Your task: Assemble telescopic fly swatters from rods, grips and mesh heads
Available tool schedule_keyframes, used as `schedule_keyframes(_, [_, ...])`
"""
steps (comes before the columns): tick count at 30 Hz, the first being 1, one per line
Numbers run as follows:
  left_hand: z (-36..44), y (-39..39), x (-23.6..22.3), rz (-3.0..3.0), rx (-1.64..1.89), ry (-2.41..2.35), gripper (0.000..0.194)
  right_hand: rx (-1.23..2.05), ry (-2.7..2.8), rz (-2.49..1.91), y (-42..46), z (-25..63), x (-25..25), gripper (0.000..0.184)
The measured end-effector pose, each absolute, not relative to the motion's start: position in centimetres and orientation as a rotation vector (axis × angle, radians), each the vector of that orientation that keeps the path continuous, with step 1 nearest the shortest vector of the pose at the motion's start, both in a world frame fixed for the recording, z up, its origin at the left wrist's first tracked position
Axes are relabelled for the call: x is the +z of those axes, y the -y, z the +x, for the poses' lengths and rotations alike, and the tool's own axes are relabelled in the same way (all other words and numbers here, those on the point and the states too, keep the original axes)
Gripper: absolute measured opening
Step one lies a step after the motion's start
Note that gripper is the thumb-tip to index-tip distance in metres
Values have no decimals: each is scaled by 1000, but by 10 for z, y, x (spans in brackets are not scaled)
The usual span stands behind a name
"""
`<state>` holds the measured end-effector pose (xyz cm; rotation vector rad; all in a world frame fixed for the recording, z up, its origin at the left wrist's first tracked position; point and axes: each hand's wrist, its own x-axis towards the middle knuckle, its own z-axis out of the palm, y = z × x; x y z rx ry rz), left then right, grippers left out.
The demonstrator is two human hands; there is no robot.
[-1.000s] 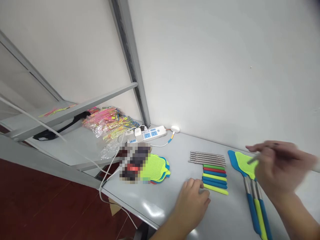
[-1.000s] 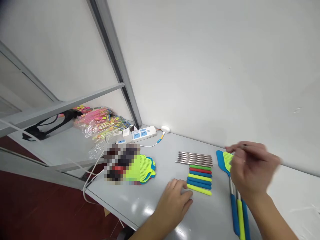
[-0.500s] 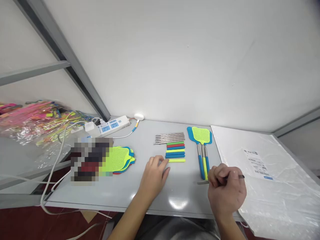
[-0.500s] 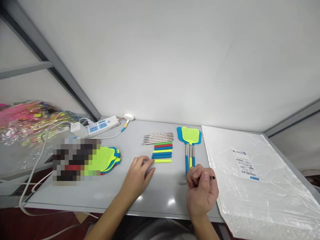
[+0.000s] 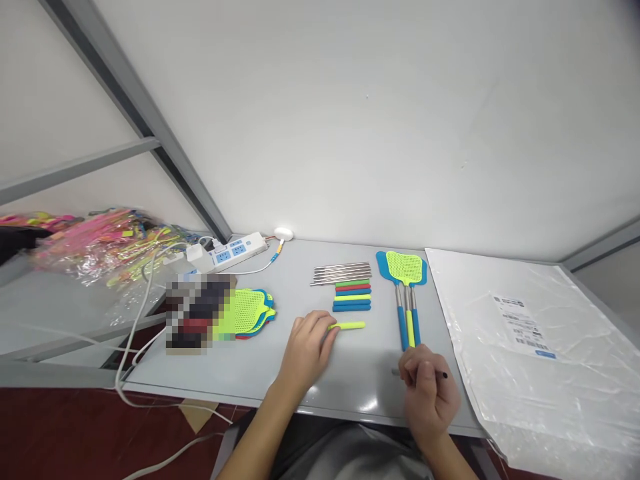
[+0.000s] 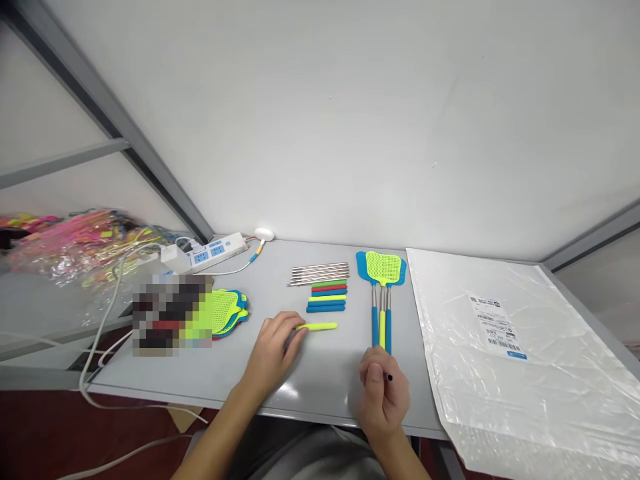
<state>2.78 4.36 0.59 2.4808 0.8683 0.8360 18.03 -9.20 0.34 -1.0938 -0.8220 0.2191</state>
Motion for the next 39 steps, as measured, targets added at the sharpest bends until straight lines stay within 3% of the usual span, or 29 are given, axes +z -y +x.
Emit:
schedule_keyframes(7, [29, -23, 0, 2162, 1333, -859, 10, 334, 833, -1195, 100, 175, -14, 22])
schedule_keyframes(15, [43, -23, -1, 2110, 986, -689, 16, 603, 529, -929, 60, 175, 32, 33])
schedule_keyframes(22, [47, -27, -2, 2063, 822, -727, 18, 719, 678, -714, 22, 156, 82, 35])
schedule_keyframes(39, [43, -32, 6, 1767, 730, -807, 25, 775, 858, -707, -14, 138, 75, 33])
